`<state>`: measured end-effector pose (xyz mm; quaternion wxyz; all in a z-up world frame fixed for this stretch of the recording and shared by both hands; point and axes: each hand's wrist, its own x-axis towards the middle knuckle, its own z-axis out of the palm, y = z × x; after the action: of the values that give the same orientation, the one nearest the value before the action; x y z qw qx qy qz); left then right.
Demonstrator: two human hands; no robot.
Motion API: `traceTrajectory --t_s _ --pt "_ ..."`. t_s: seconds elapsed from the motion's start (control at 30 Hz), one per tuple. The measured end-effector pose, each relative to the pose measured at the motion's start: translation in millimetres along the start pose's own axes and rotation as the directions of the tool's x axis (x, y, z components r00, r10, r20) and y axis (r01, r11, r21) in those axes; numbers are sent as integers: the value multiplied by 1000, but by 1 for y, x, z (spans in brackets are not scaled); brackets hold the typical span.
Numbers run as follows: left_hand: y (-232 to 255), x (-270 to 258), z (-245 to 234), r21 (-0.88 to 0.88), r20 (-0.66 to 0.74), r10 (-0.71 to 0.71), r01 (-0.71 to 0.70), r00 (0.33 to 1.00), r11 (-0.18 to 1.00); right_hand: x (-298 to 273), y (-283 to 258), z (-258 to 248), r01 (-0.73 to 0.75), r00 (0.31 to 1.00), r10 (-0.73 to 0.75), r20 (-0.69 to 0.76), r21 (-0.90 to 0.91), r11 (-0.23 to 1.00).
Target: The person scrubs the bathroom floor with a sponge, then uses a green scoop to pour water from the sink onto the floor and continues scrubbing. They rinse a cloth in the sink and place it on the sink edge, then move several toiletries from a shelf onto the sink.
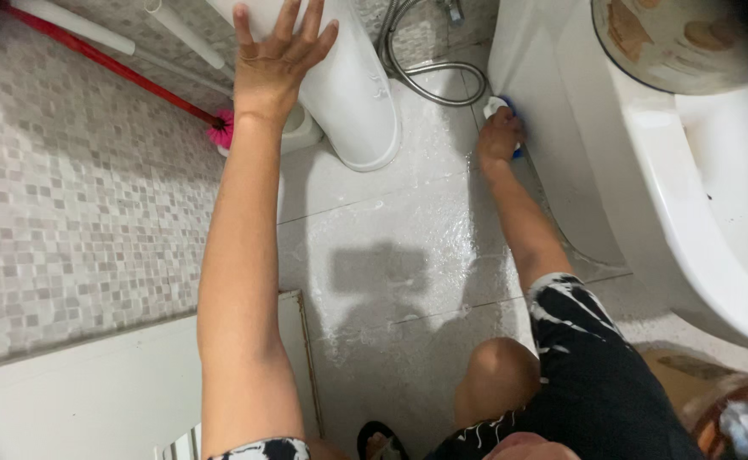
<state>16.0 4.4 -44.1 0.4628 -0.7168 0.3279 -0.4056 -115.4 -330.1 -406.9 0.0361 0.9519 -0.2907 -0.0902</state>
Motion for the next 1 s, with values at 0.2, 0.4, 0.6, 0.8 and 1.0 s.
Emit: traceTrajectory --t_s 0.2,0.4,0.6,0.8,1.0 --pt "17 1 17 -177 0 -16 16 1000 984 -104 65 9 82 995 -66 71 -259 962" --pt "45 7 20 -334 45 -121 129 992 934 -243 138 23 -40 998 36 -48 -86 995" --pt "98 -44 -78 -589 121 -123 171 985 790 -261 151 28 31 989 -26 -143 33 999" --pt "173 -137 -189 -835 403 -60 394 913 384 -167 110 14 124 988 -95 -119 268 955" --pt "226 -239 -268 -746 661 279 649 697 146 -129 107 -30 210 974 -223 -37 514 831"
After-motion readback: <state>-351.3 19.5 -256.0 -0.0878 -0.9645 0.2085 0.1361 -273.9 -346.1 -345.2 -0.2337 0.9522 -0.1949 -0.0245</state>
